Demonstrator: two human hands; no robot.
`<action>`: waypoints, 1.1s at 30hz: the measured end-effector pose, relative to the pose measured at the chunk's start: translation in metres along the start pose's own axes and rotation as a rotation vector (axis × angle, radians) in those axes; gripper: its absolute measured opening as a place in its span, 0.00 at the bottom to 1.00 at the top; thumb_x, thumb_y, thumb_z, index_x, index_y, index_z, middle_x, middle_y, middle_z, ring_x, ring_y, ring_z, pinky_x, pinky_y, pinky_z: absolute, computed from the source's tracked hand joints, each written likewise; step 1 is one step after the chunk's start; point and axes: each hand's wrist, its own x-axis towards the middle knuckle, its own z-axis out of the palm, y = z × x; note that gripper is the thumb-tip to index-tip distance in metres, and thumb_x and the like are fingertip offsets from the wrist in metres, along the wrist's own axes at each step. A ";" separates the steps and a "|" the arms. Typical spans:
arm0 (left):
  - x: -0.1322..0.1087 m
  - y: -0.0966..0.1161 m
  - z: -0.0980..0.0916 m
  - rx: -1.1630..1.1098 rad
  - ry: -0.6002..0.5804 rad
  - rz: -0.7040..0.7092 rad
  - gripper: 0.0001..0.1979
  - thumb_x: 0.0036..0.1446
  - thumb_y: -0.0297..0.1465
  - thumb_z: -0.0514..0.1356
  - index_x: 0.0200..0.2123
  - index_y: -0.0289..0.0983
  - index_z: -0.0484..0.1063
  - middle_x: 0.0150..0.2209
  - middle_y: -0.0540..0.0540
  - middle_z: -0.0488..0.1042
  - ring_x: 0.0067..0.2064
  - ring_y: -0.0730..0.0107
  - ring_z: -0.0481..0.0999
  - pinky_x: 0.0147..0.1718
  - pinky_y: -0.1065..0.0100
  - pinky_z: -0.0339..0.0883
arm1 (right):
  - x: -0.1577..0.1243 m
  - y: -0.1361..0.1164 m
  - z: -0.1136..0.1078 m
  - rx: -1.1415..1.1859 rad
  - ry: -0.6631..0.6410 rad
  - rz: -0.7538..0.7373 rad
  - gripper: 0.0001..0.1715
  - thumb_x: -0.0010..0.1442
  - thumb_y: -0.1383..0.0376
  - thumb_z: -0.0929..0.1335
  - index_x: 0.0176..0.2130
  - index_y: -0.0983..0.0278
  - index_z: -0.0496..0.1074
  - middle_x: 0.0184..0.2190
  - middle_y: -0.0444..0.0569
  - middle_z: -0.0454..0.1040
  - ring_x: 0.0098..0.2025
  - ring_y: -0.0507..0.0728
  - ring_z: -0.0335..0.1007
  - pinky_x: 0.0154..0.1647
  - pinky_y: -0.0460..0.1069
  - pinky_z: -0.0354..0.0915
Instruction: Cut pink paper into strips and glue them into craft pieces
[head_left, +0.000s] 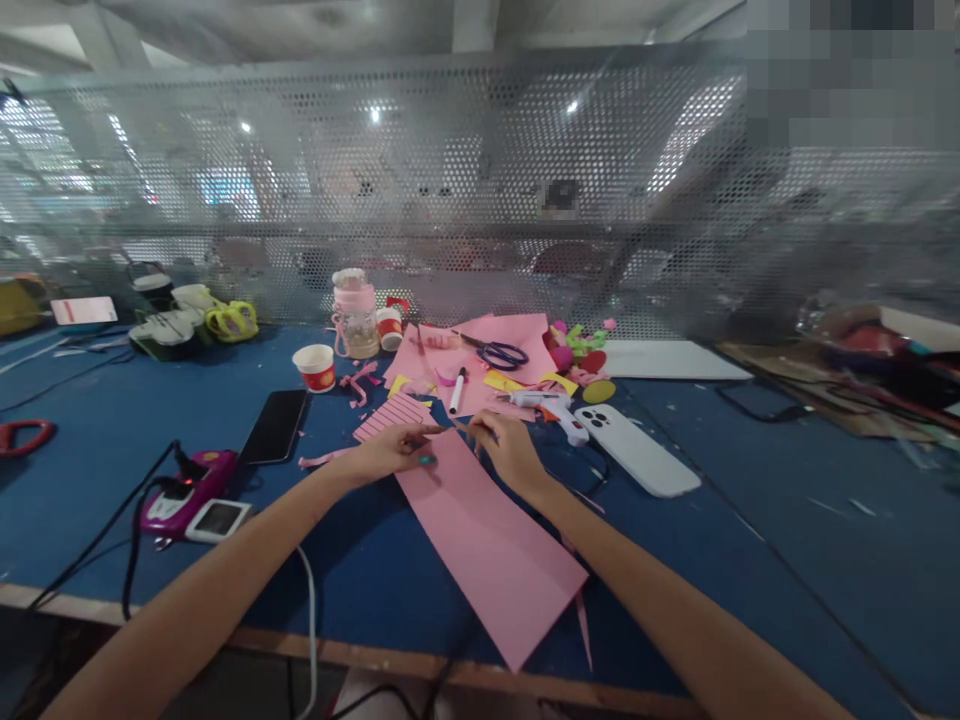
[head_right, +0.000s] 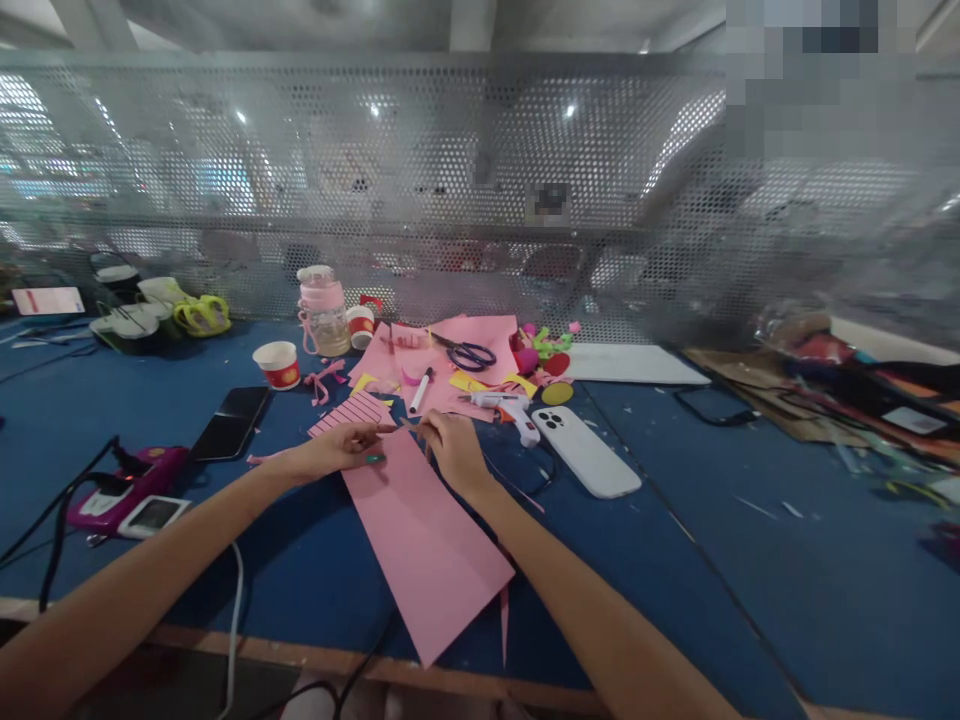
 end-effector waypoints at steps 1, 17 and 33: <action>-0.001 0.001 0.001 -0.031 -0.001 0.007 0.27 0.35 0.32 0.66 0.43 0.35 0.70 0.38 0.46 0.71 0.40 0.71 0.70 0.42 0.68 0.62 | 0.000 -0.001 0.001 0.000 -0.011 -0.002 0.14 0.57 0.64 0.60 0.21 0.60 0.61 0.13 0.42 0.66 0.20 0.54 0.64 0.27 0.47 0.56; 0.001 -0.005 -0.003 0.444 0.401 0.296 0.27 0.45 0.33 0.61 0.50 0.35 0.61 0.46 0.39 0.68 0.47 0.65 0.68 0.41 0.67 0.63 | 0.003 0.018 -0.016 -0.130 -0.055 -0.035 0.13 0.58 0.65 0.58 0.22 0.61 0.59 0.15 0.43 0.66 0.20 0.53 0.63 0.26 0.46 0.54; -0.007 0.001 -0.001 0.723 0.125 0.448 0.09 0.54 0.26 0.50 0.26 0.33 0.68 0.24 0.48 0.71 0.27 0.75 0.69 0.28 0.74 0.62 | 0.006 0.028 -0.039 -0.959 0.428 0.517 0.35 0.53 0.51 0.60 0.44 0.82 0.60 0.39 0.76 0.64 0.43 0.74 0.60 0.34 0.60 0.57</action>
